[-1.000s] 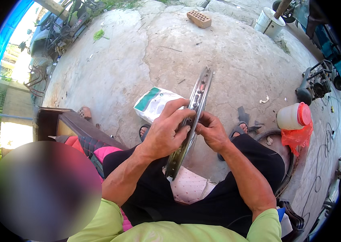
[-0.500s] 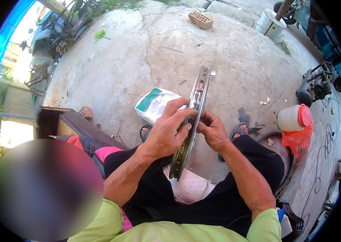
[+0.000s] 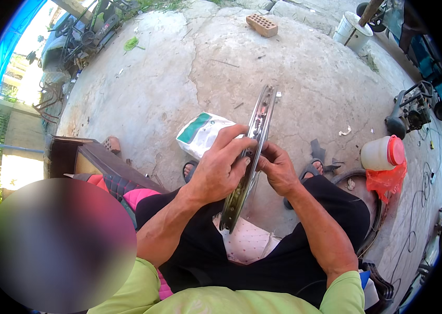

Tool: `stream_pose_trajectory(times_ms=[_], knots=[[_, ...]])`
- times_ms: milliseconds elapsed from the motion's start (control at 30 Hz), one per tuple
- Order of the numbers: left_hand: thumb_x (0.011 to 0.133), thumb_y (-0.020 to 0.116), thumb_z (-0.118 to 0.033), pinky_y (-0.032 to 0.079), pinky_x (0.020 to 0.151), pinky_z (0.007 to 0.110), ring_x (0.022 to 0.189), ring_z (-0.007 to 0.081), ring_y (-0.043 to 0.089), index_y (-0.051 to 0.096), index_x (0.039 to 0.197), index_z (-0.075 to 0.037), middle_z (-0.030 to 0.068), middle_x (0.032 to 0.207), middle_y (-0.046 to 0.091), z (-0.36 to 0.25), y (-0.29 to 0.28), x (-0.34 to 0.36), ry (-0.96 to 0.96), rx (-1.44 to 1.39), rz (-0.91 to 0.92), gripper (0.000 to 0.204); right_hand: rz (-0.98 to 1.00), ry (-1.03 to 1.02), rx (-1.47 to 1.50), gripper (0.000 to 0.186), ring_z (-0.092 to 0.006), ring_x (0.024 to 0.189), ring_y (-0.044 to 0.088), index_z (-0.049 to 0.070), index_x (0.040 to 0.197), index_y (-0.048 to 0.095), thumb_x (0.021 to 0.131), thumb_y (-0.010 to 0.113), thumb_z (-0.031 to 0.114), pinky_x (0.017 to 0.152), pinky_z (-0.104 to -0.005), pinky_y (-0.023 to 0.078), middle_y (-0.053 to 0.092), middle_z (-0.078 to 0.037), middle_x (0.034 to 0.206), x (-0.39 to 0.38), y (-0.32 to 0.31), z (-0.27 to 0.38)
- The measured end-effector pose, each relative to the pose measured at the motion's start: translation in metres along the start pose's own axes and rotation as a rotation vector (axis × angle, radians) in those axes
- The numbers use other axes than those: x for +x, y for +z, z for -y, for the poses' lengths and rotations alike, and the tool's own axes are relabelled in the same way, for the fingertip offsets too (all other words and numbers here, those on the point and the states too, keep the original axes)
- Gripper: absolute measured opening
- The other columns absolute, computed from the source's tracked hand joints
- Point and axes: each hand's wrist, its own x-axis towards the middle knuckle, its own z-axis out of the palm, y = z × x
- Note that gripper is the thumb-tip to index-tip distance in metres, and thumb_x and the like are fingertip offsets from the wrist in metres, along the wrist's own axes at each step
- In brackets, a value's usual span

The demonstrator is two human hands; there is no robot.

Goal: The person sits on a sofa and works on a bicycle wheel held on their lap. They repeatedly rotate the wheel and use their fingers to adjust the spokes and rim, occasionally reaching for a small tool on the sofa to make precise adjustments.

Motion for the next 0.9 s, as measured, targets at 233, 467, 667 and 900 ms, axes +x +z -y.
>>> stream_pose_trajectory(times_ms=[233,467,667,900], knots=[[0.081,0.063,0.008,0.053,0.078,0.034,0.115,0.0324,0.056,0.062,0.117,-0.002,0.0178,0.132,0.052,0.001,0.001,-0.001,-0.003,-0.007,-0.006,0.037,0.082,0.041,-0.018,0.029,-0.0072,0.086,0.056,0.003,0.118,0.064,0.098,0.065,0.024,0.075,-0.0237,0.046,0.066,0.000,0.102,0.001,-0.007,0.000],[0.082,0.063,0.008,0.052,0.076,0.033,0.111,0.0312,0.057,0.062,0.117,-0.002,0.0178,0.132,0.052,0.003,0.001,-0.001,-0.004,-0.021,-0.014,0.037,0.050,0.044,0.045,0.028,-0.0076,0.086,0.057,0.004,0.117,0.065,0.099,0.064,0.026,0.075,-0.0239,0.047,0.066,0.000,0.102,0.002,-0.001,0.005],[0.082,0.062,0.008,0.052,0.074,0.032,0.100,0.0267,0.060,0.061,0.117,-0.002,0.0171,0.132,0.052,0.004,0.000,0.000,-0.021,-0.047,-0.013,0.037,0.086,0.059,-0.007,0.026,-0.0072,0.084,0.056,0.005,0.116,0.067,0.099,0.064,0.026,0.074,-0.0234,0.046,0.066,0.001,0.098,0.006,-0.008,-0.003],[0.082,0.063,0.008,0.052,0.072,0.031,0.095,0.0239,0.061,0.061,0.118,-0.002,0.0172,0.132,0.052,0.004,-0.001,0.001,-0.029,-0.046,-0.019,0.037,0.017,0.117,0.092,0.025,-0.0067,0.082,0.056,0.005,0.114,0.067,0.098,0.066,0.024,0.073,-0.0236,0.046,0.066,0.001,0.096,0.008,-0.003,0.000]])
